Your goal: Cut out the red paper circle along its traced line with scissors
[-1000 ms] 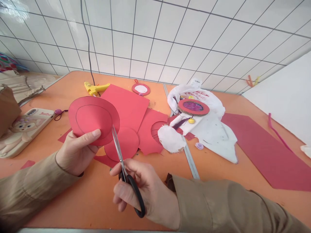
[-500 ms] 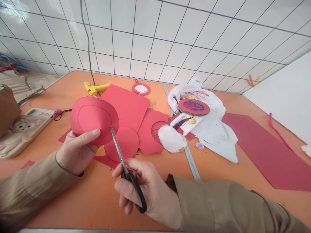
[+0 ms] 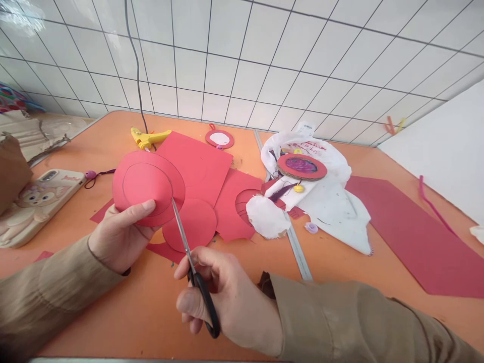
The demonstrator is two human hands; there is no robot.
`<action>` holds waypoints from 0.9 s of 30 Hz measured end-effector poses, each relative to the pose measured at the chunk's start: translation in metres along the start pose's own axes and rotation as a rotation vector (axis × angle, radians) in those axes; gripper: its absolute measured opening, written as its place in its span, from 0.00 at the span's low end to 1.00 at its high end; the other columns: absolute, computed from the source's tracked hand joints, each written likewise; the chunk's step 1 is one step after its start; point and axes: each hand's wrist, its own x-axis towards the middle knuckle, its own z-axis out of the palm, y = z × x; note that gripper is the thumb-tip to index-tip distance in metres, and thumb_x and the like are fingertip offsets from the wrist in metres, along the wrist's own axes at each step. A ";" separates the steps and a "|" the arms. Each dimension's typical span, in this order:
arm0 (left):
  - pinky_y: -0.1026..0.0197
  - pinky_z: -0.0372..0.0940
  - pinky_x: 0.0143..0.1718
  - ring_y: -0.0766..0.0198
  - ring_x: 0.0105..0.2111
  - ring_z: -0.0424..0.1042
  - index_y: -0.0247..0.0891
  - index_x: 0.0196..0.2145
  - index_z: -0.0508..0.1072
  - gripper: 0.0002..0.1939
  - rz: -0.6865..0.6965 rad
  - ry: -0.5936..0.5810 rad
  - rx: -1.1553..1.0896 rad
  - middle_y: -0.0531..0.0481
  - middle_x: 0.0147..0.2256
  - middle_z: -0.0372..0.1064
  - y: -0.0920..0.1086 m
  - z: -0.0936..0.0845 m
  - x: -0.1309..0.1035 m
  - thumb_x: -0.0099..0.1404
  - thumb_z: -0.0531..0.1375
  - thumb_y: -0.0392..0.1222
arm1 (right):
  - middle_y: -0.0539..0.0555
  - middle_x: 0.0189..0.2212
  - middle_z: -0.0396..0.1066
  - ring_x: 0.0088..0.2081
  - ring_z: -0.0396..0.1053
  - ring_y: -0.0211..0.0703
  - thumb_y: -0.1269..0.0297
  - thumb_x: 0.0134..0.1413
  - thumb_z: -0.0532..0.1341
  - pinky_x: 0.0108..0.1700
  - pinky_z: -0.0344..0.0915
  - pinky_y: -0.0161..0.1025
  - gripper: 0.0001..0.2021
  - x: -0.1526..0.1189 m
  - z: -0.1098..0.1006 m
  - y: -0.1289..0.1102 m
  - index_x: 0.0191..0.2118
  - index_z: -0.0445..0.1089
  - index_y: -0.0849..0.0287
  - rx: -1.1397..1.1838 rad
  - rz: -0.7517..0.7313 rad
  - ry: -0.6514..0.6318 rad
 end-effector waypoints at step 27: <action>0.64 0.72 0.38 0.63 0.32 0.77 0.38 0.42 0.78 0.20 -0.026 -0.060 -0.008 0.50 0.29 0.79 -0.002 0.000 -0.003 0.49 0.69 0.29 | 0.51 0.24 0.67 0.22 0.65 0.29 0.41 0.48 0.63 0.29 0.62 0.30 0.29 -0.003 0.000 -0.005 0.40 0.58 0.64 -0.025 -0.071 -0.061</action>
